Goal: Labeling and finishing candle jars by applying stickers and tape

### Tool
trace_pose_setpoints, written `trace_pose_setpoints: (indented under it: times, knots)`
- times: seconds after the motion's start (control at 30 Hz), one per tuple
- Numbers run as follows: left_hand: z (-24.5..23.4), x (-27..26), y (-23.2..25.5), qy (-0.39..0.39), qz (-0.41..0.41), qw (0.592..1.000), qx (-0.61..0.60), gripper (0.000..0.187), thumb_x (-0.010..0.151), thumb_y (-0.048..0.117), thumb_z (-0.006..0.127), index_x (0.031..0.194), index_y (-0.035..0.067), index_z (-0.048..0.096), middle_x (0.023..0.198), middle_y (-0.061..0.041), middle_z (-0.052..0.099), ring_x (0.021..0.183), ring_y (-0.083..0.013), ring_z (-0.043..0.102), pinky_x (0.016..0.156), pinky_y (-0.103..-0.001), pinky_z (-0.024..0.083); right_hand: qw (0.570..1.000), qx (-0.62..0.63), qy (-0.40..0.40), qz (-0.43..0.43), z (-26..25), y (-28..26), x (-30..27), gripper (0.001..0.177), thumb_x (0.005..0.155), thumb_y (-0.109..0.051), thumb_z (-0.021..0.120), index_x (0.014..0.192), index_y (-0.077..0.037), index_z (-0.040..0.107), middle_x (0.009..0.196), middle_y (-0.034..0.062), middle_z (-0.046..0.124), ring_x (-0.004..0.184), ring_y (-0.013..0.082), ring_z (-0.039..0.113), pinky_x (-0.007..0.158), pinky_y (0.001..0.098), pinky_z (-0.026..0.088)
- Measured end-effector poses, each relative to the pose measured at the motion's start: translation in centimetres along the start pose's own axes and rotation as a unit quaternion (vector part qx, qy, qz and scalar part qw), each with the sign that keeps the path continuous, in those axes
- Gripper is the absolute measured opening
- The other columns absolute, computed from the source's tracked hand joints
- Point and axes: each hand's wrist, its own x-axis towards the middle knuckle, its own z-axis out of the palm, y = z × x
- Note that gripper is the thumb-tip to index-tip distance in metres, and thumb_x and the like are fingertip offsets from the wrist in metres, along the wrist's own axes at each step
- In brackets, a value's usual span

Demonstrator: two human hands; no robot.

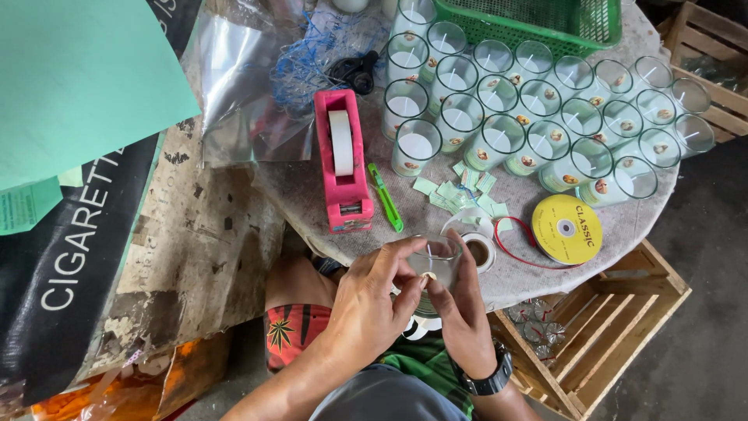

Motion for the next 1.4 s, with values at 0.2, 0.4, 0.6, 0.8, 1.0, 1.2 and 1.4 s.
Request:
trace_pose_setpoints:
  times: [0.2,0.4,0.6,0.8,1.0,1.2,1.4]
  knots:
    - [0.0,-0.3,-0.8,0.015,0.023,0.996,0.080,0.036,0.079,0.018,0.057,0.111,0.006,0.045,0.074,0.001,0.057,0.070,-0.0199,0.056,0.070,-0.035,0.044,0.999,0.016,0.034,-0.028,0.2,-0.4,0.4,0.062,0.079,-0.026,0.048,0.130,-0.002,0.025,0.119,0.0109,0.045,0.109,0.0178,0.042,0.094,0.0311,0.032]
    - [-0.9,0.0,-0.4,-0.009,-0.053,0.998,0.019,0.052,0.079,0.033,0.053,0.118,0.005,0.036,0.083,-0.004,0.052,0.070,-0.0157,0.056,0.062,-0.033,0.048,0.995,0.091,0.042,-0.015,-0.1,-0.9,0.2,0.067,0.077,-0.029,0.051,0.132,-0.004,0.023,0.121,0.0153,0.043,0.113,0.0224,0.040,0.088,0.0345,0.037]
    - [-0.1,0.5,-0.2,-0.074,-0.061,0.994,-0.058,0.069,0.077,0.052,0.044,0.122,0.001,0.032,0.099,-0.013,0.050,0.094,-0.0260,0.054,0.074,-0.038,0.045,0.982,0.184,0.007,-0.040,0.6,-2.2,-0.4,0.067,0.078,-0.020,0.056,0.132,-0.002,0.021,0.123,0.0177,0.039,0.111,0.0270,0.044,0.092,0.0379,0.038]
    - [-0.2,0.7,0.1,-0.098,-0.070,0.988,-0.095,0.063,0.072,0.050,0.054,0.114,0.005,0.039,0.097,-0.007,0.053,0.075,-0.0177,0.054,0.063,-0.029,0.044,0.986,0.156,0.005,-0.065,-0.4,-1.5,-0.7,0.075,0.074,-0.036,0.063,0.129,0.000,0.025,0.119,0.0182,0.043,0.105,0.0251,0.048,0.089,0.0360,0.039]
    - [0.8,0.0,-1.6,-0.084,-0.095,0.974,-0.186,0.035,0.072,0.027,0.062,0.098,0.009,0.048,0.082,-0.002,0.054,0.060,-0.0093,0.053,0.054,-0.022,0.045,0.972,0.216,-0.068,-0.055,-2.4,-2.6,-1.1,0.068,0.079,-0.037,0.066,0.125,-0.001,0.032,0.112,0.0181,0.048,0.094,0.0293,0.053,0.077,0.0377,0.046]
    - [2.9,0.1,-2.3,-0.050,-0.122,0.938,-0.320,0.011,0.081,0.015,0.053,0.085,0.006,0.051,0.059,-0.004,0.058,0.045,-0.0082,0.055,0.039,-0.017,0.036,0.917,0.380,-0.064,-0.108,-6.9,-2.2,0.5,0.068,0.082,-0.025,0.071,0.127,0.002,0.029,0.110,0.0171,0.046,0.091,0.0282,0.055,0.076,0.0366,0.052]
    - [3.6,0.3,-4.1,0.012,-0.116,0.948,-0.297,0.010,0.080,0.007,0.056,0.084,-0.002,0.057,0.058,-0.011,0.060,0.052,-0.0136,0.057,0.047,-0.022,0.048,0.910,0.400,0.014,-0.104,-9.2,2.3,0.4,0.073,0.075,-0.030,0.058,0.132,-0.001,0.024,0.114,0.0239,0.047,0.097,0.0364,0.054,0.077,0.0467,0.051]
